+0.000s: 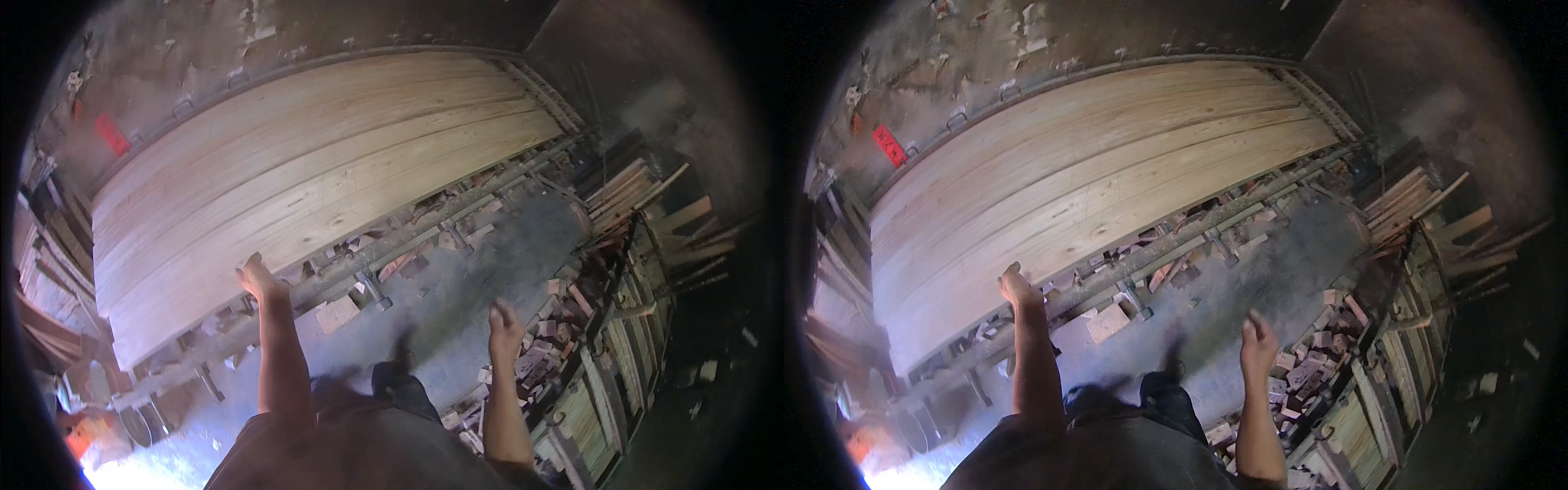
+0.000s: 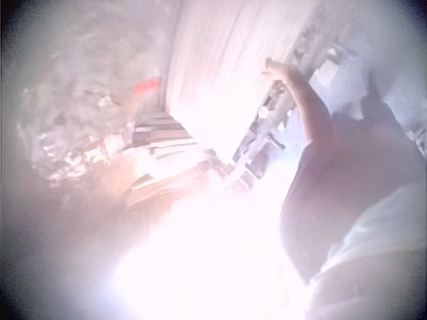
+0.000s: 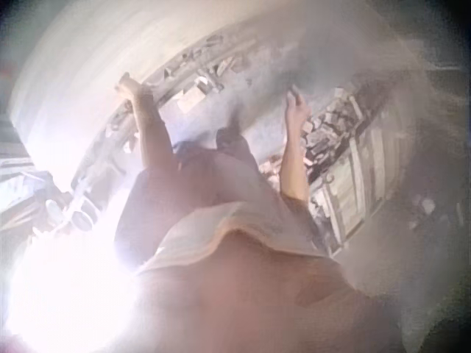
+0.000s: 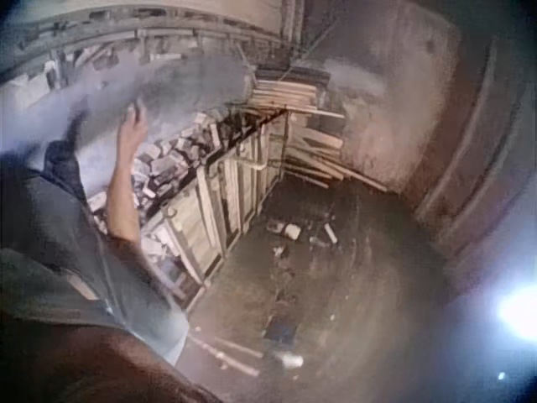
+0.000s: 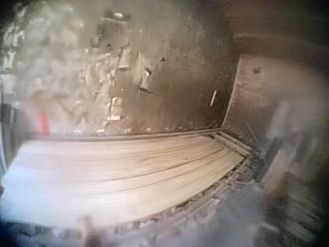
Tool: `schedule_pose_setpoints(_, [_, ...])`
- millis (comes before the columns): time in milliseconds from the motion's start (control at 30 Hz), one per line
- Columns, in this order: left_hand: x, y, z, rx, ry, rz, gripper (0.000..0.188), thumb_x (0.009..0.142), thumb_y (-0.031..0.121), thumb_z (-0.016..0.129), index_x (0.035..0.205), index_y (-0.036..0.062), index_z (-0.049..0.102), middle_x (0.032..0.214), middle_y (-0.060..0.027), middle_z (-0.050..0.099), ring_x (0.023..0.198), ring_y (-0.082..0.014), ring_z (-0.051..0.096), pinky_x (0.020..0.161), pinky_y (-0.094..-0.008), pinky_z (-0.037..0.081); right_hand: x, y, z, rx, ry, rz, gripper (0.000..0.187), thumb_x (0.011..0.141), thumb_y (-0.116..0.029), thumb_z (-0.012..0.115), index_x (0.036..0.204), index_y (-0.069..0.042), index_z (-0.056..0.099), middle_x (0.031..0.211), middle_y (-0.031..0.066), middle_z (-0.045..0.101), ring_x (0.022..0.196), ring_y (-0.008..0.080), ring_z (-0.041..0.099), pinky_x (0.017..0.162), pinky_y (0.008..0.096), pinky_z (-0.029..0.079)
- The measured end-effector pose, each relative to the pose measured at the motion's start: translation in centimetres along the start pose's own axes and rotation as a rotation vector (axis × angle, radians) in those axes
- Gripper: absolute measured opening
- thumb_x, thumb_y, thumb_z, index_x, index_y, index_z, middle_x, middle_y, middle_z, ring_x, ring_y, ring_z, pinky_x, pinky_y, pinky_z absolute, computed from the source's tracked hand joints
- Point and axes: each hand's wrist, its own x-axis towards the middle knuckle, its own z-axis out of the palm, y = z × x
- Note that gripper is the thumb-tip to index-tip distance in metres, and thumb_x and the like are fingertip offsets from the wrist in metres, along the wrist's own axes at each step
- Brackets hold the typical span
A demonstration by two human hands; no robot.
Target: The person picks up and places wooden planks on a workbench, then carries a plank to a table saw and positions it for cutting. The person handles the wood by hand throughout the sequence.
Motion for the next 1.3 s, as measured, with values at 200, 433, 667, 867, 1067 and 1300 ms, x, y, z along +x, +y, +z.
schedule_pose_setpoints(200, [2.0, -3.6, 1.2, -0.183, 0.221, -0.044, 0.051, 0.085, 0.007, 0.057, 0.134, -0.0011, 0.048, 0.134, -0.0134, 0.052, 0.111, -0.0326, 0.056, 0.083, -0.0527, 0.054, 19.2, -2.7, 8.6, 0.298, -0.217, -0.163, 0.032, 0.095, -0.009, 0.066, 0.125, 0.004, 0.065, 0.119, 0.0147, 0.071, 0.110, 0.0217, 0.067, 0.098, 0.0326, 0.051])
schedule_pose_setpoints(433, [2.7, -7.0, 10.6, -0.304, 0.356, -0.126, 0.047, 0.084, 0.008, 0.057, 0.128, -0.0092, 0.053, 0.129, -0.0219, 0.057, 0.108, -0.0358, 0.061, 0.090, -0.0514, 0.053, 31.9, 0.4, 24.2, 0.012, -0.520, -0.266, 0.041, 0.095, -0.017, 0.066, 0.130, 0.003, 0.062, 0.130, 0.0206, 0.066, 0.122, 0.0280, 0.063, 0.104, 0.0357, 0.048])
schedule_pose_setpoints(667, [7.7, -23.7, 18.4, 0.482, 0.763, 0.034, 0.076, 0.081, 0.021, 0.063, 0.147, -0.0038, 0.034, 0.146, -0.0274, 0.040, 0.132, -0.0412, 0.042, 0.110, -0.0559, 0.034, 42.9, 8.1, 32.8, -0.421, -0.573, -0.495, 0.049, 0.093, -0.027, 0.064, 0.133, 0.000, 0.060, 0.137, 0.0222, 0.059, 0.127, 0.0387, 0.055, 0.108, 0.0450, 0.045])
schedule_pose_setpoints(867, [6.3, -25.5, 21.5, 0.747, 0.922, 0.120, 0.087, 0.084, 0.017, 0.065, 0.156, -0.0011, 0.018, 0.156, -0.0280, 0.026, 0.139, -0.0479, 0.030, 0.118, -0.0567, 0.026, 47.5, 13.4, 37.9, -0.515, -0.597, -0.851, 0.058, 0.090, -0.028, 0.069, 0.139, 0.000, 0.054, 0.144, 0.0233, 0.052, 0.131, 0.0445, 0.049, 0.110, 0.0528, 0.039])
schedule_pose_setpoints(1067, [8.3, -31.7, 21.1, 0.868, 1.062, 0.397, 0.085, 0.088, 0.010, 0.063, 0.157, -0.0015, 0.014, 0.159, -0.0299, 0.021, 0.144, -0.0502, 0.022, 0.118, -0.0585, 0.025, 47.7, 12.6, 40.6, -0.468, -0.575, -0.997, 0.058, 0.092, -0.029, 0.063, 0.142, -0.001, 0.050, 0.151, 0.0235, 0.043, 0.140, 0.0454, 0.040, 0.114, 0.0555, 0.033])
schedule_pose_setpoints(1300, [8.6, -31.8, 21.1, 1.205, 0.943, 0.389, 0.075, 0.093, 0.034, 0.051, 0.152, -0.0071, 0.031, 0.159, -0.0314, 0.022, 0.147, -0.0454, 0.020, 0.120, -0.0522, 0.022, 46.4, 12.9, 38.8, -0.312, -0.774, -0.994, 0.059, 0.096, -0.026, 0.056, 0.145, 0.005, 0.043, 0.153, 0.0246, 0.041, 0.142, 0.0464, 0.037, 0.116, 0.0587, 0.028])
